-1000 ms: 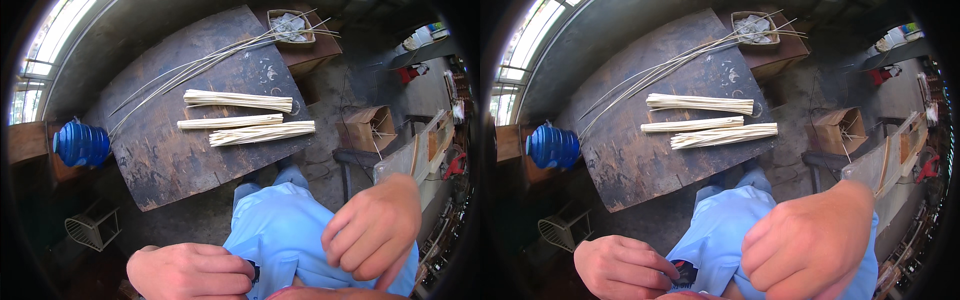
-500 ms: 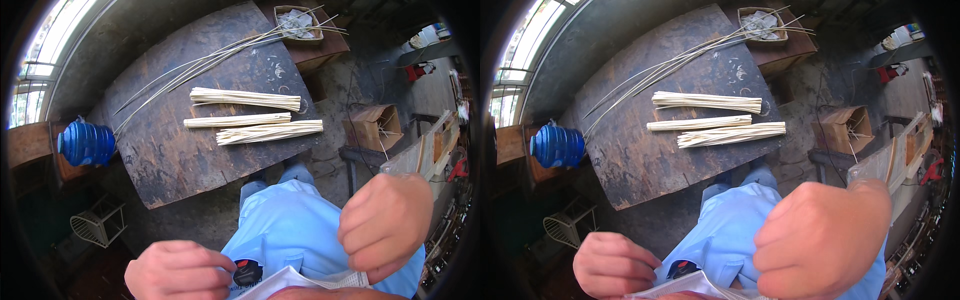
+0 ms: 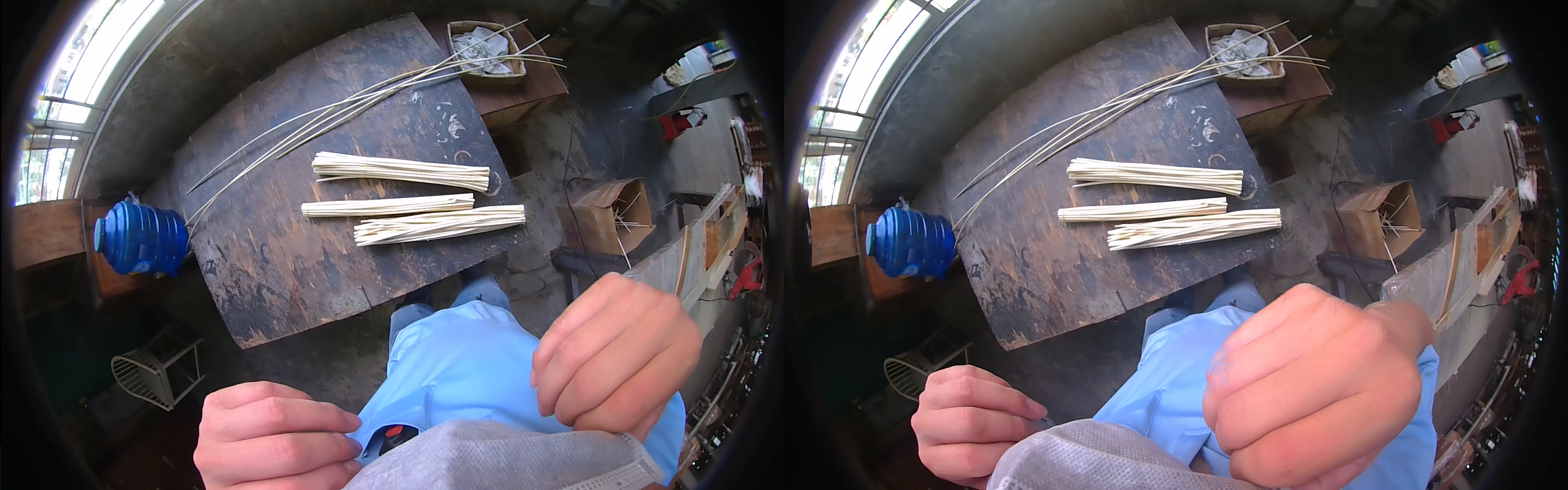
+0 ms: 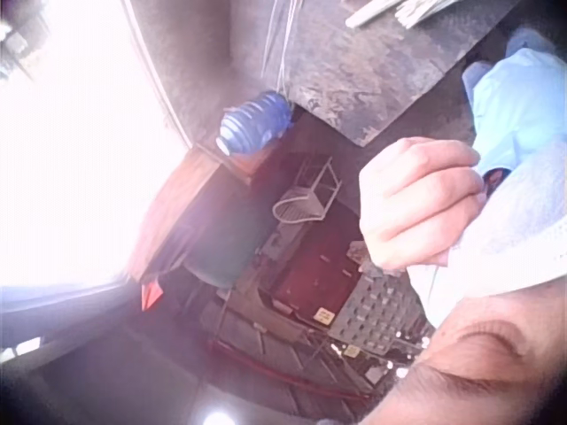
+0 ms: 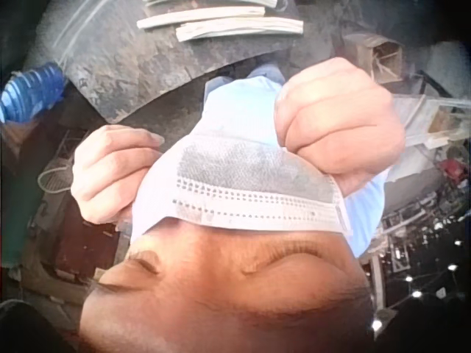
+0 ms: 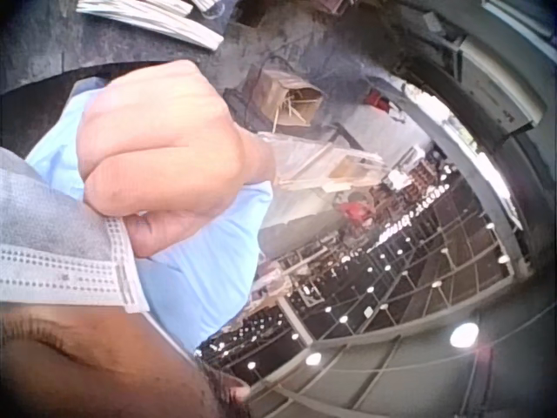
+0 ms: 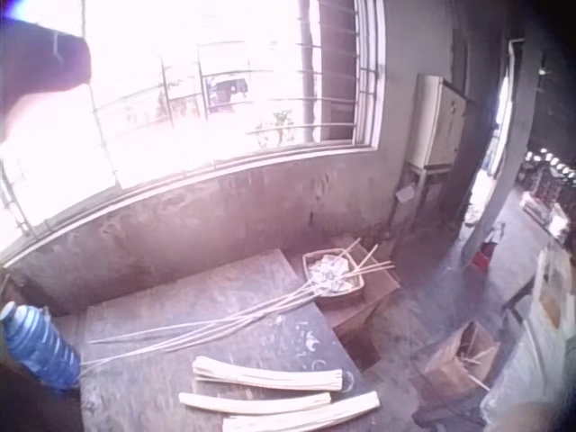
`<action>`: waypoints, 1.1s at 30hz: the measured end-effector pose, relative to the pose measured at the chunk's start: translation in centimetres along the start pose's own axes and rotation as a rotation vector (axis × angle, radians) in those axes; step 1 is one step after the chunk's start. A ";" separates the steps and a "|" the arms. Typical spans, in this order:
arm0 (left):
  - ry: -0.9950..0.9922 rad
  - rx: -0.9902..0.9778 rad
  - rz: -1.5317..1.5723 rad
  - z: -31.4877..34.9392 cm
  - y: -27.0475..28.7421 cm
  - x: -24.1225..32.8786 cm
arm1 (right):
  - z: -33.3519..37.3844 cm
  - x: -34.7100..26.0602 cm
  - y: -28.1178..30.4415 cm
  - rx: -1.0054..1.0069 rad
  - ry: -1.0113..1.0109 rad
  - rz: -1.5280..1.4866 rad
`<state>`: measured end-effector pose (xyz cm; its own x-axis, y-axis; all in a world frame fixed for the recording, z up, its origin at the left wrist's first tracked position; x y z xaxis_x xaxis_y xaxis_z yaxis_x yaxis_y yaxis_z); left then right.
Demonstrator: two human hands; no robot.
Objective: The person sorts and bundles thin bamboo sticks on a wooden workbench. They repeatedly gather sticks, align them, and separate them into smaller groups, occasionally inspecting the ends.
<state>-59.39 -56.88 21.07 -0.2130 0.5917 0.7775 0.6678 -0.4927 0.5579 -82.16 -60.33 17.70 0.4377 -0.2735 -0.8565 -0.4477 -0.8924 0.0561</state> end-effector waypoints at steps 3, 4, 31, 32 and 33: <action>-0.116 0.015 0.120 0.1 -0.1 0.7 | -0.2 -0.5 -0.2 -0.030 0.083 -0.124; -0.169 0.033 0.137 0.2 -0.4 0.9 | -0.4 -0.9 -0.4 -0.106 0.105 -0.193; -0.458 0.712 1.141 -4.3 -11.4 -6.4 | 31.1 35.9 1.0 0.109 -1.505 0.991; -0.332 0.690 1.127 -3.6 -11.6 -7.1 | 31.2 36.6 2.5 0.107 -1.455 1.129; -0.217 0.616 1.042 -3.0 -12.0 -8.5 | 32.7 37.4 3.4 0.059 -1.460 1.219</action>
<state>-67.78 -57.95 8.63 0.7073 0.2184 0.6724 0.6855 -0.4445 -0.5767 -92.80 -61.91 -30.87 -0.9852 -0.1539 -0.0750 0.0032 -0.4545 0.8907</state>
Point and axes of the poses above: each hand's wrist, its own z-axis away from the middle knuckle, its own y-axis out of the back of the hand, x = y × z, the point moved 6 cm from there along -z, towards the middle knuckle, and after that the axes turned 3 degrees about -x, right-handed, at the moved point
